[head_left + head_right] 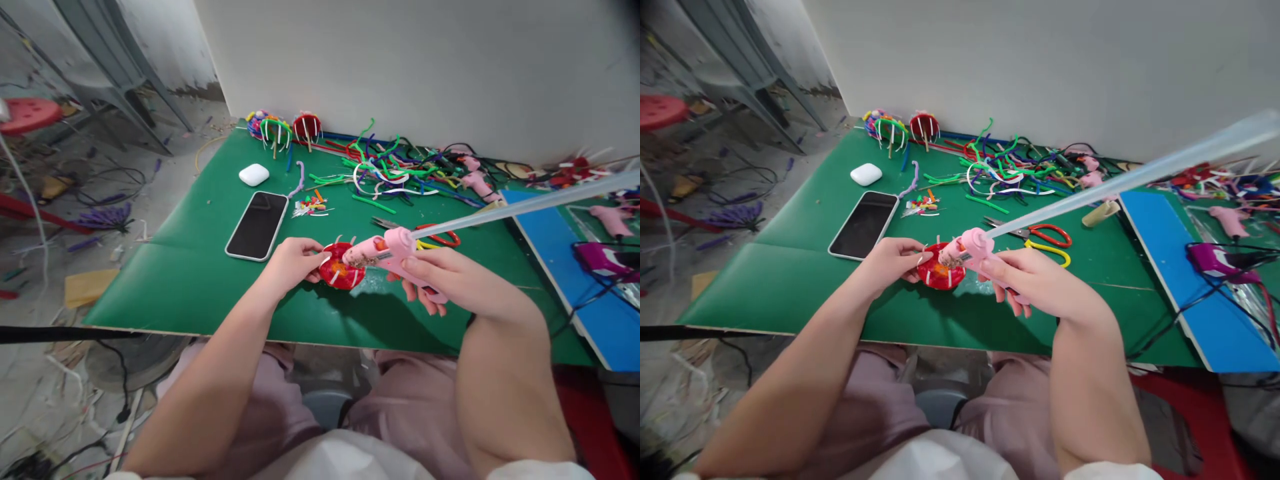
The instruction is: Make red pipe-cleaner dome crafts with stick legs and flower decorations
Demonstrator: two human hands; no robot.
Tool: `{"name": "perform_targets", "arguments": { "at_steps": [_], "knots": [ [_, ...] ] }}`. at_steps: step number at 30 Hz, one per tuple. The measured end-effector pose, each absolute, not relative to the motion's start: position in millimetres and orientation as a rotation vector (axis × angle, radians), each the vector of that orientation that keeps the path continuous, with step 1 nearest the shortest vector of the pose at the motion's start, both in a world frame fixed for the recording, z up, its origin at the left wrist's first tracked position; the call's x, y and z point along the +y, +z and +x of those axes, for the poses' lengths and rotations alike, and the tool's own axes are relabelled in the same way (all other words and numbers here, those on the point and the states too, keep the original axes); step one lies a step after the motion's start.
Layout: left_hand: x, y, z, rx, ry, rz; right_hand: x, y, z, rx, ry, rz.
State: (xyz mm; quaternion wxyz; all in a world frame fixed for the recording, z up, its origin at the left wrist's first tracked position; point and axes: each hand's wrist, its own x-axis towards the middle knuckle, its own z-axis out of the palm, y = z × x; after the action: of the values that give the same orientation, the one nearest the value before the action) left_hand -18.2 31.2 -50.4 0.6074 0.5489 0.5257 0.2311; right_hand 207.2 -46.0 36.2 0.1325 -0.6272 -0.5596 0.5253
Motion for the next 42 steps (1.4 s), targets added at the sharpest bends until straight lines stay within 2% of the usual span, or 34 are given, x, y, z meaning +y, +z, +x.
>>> {"name": "perform_targets", "arguments": {
  "at_steps": [14, 42],
  "knots": [
    [28, -48, -17, 1.222, 0.522, 1.260, -43, 34, 196, -1.770, 1.395, -1.950],
    [28, -46, -16, 1.260, 0.514, 1.264, -41, 34, 198, -1.767, 1.432, -1.886]
  ]
}}
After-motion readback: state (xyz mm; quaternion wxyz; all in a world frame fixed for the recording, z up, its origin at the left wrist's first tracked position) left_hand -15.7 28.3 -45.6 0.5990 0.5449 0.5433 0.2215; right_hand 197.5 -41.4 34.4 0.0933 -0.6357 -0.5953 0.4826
